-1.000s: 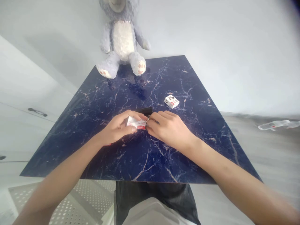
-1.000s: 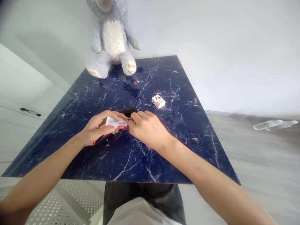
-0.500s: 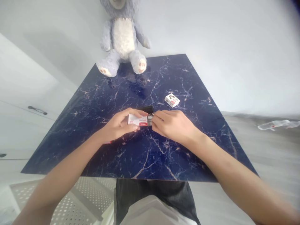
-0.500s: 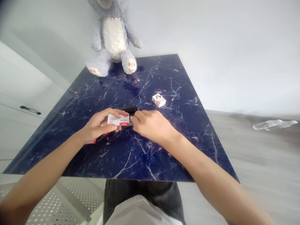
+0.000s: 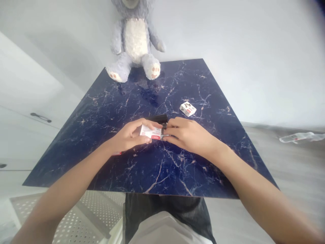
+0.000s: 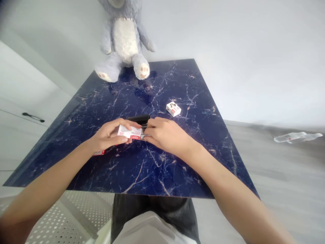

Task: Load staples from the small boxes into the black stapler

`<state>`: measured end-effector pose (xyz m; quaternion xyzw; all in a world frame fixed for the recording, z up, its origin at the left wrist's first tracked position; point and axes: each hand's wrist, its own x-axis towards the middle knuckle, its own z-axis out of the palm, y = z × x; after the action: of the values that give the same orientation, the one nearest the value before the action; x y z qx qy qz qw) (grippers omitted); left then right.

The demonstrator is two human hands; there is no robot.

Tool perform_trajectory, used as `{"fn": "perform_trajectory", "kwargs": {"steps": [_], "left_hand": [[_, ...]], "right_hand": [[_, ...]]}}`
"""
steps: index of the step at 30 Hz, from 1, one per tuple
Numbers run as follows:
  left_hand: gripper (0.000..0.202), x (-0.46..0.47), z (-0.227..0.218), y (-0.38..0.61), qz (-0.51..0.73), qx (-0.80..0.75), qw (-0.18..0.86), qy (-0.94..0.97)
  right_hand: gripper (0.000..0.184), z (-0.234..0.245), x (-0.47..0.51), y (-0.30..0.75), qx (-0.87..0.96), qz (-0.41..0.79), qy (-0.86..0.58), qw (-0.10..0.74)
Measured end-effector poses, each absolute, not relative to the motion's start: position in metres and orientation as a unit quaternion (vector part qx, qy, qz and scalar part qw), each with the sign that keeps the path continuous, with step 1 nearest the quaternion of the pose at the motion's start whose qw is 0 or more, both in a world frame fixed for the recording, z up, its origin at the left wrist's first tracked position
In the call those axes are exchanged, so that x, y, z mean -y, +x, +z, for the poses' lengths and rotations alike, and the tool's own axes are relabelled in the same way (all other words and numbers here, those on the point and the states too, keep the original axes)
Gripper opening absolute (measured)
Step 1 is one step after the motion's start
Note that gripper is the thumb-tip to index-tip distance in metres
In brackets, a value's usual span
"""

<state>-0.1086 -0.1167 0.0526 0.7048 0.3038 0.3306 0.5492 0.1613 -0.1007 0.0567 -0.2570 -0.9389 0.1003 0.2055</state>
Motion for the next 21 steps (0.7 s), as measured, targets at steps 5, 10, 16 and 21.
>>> {"fn": "perform_trajectory", "kwargs": {"steps": [5,10,16,21], "left_hand": [[0.027,0.1135,0.0506,-0.1121,0.355,-0.305,0.564,0.681],[0.025,0.1115,0.0486,-0.1135,0.372,-0.294,0.579,0.663],[0.026,0.1113,0.0464,-0.1139,0.398,-0.298,0.586,0.640],[0.025,0.1104,0.0439,-0.1137,0.391,-0.289,0.606,0.629]], "right_hand": [[0.017,0.0569,0.1024,0.1587,0.920,0.137,-0.297,0.218],[0.013,0.0567,0.1012,0.1582,0.891,0.193,-0.312,0.268],[0.026,0.0627,0.1021,0.1574,0.863,0.252,-0.302,0.318],[0.026,0.0636,0.1028,0.1572,0.822,0.298,-0.356,0.329]]}}
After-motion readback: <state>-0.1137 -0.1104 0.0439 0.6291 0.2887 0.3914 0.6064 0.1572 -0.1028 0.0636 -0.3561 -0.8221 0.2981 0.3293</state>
